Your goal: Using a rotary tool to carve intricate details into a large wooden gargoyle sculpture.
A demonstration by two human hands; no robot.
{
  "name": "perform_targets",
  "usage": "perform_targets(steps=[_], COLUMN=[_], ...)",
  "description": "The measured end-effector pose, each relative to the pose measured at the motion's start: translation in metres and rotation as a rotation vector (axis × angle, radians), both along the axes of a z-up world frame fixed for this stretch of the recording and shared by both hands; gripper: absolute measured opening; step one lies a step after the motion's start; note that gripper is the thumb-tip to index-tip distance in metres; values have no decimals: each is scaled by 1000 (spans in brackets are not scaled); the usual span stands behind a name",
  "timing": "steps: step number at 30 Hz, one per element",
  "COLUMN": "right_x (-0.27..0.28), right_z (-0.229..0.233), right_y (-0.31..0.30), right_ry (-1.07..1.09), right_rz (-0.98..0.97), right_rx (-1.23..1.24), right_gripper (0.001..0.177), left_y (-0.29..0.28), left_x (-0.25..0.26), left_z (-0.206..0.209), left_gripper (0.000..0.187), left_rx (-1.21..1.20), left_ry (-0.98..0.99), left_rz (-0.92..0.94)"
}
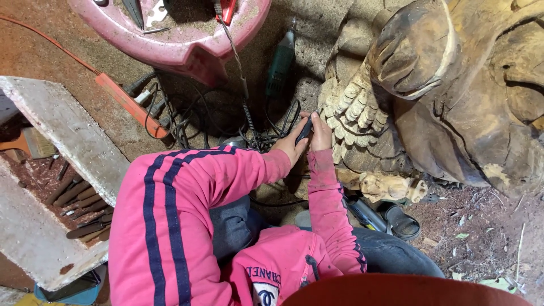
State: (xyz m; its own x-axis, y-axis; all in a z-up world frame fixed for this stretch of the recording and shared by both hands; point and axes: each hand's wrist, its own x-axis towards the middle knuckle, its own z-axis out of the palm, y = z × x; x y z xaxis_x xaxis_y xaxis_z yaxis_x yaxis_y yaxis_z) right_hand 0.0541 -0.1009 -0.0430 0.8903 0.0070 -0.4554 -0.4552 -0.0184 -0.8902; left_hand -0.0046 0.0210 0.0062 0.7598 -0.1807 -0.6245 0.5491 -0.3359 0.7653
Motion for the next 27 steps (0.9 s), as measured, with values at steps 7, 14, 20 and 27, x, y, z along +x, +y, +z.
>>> perform_targets(steps=[7,14,20,27], right_x=[-1,-2,-3,-2], right_z=[9,14,13,0], right_y=[1,3,2,-1], right_ry=[12,26,13,-4], right_rz=[-28,-56,-70,-76], right_rx=[16,38,50,78], right_gripper=[34,33,37,35], left_y=[-2,1,4,6], left_x=[3,5,6,4], left_z=[-3,8,6,1], left_gripper=[59,59,59,60], left_rx=[18,12,38,47], left_ry=[-5,1,-42,-65], left_rz=[-3,0,-50,-47])
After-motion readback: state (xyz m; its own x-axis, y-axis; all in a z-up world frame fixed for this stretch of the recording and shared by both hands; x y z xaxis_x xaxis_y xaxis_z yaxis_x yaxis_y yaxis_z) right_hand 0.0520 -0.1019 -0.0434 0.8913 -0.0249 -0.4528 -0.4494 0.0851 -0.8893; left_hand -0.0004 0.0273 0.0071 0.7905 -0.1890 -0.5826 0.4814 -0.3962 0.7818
